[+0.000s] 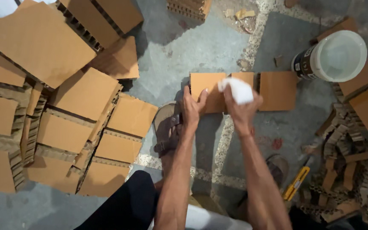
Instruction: The person applies glue to the edges of flat cardboard pieces using a white bottle and presses them together to form small box structures. They repeatedly pick up pieces, apply adhesive, fold the cardboard, and secure the joints to create finished boxes.
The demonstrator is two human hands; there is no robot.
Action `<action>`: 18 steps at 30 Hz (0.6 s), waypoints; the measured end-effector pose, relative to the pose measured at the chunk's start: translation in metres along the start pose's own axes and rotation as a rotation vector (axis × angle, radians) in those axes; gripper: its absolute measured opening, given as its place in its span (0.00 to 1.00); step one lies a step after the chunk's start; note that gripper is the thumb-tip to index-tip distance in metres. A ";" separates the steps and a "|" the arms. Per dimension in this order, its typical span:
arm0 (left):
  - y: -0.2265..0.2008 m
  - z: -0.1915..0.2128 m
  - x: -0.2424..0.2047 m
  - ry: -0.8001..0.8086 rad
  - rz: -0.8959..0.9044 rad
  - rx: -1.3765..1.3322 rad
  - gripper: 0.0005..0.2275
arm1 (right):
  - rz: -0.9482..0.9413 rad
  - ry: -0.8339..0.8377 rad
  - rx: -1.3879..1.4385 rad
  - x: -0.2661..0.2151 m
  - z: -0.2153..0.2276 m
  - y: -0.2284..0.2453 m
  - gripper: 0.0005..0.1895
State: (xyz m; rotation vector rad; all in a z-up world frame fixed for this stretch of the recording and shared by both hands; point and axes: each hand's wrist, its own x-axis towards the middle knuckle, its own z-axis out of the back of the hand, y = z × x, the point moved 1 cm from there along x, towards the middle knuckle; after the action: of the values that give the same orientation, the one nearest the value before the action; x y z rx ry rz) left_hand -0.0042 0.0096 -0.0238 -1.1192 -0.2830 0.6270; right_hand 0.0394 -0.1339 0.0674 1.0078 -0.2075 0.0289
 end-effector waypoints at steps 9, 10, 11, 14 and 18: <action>0.023 -0.016 -0.005 -0.044 -0.014 -0.045 0.26 | 0.293 0.122 -0.587 0.048 -0.026 -0.031 0.14; 0.029 -0.019 -0.005 -0.043 -0.029 -0.124 0.28 | 0.336 0.131 -0.538 0.044 -0.020 -0.030 0.12; 0.034 -0.022 -0.005 -0.041 -0.044 -0.203 0.29 | 0.378 0.140 -0.488 0.035 -0.009 -0.028 0.12; 0.034 -0.024 -0.003 -0.236 -0.229 0.139 0.31 | 0.345 0.313 -0.472 0.002 0.018 -0.014 0.10; 0.012 -0.008 -0.003 0.018 0.098 0.059 0.28 | -0.019 0.308 -0.311 -0.039 0.043 0.009 0.12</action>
State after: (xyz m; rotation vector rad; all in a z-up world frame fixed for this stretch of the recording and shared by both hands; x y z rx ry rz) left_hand -0.0065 0.0053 -0.0376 -1.0858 -0.1935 0.7072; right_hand -0.0070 -0.1624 0.0903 0.6839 0.0786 0.1298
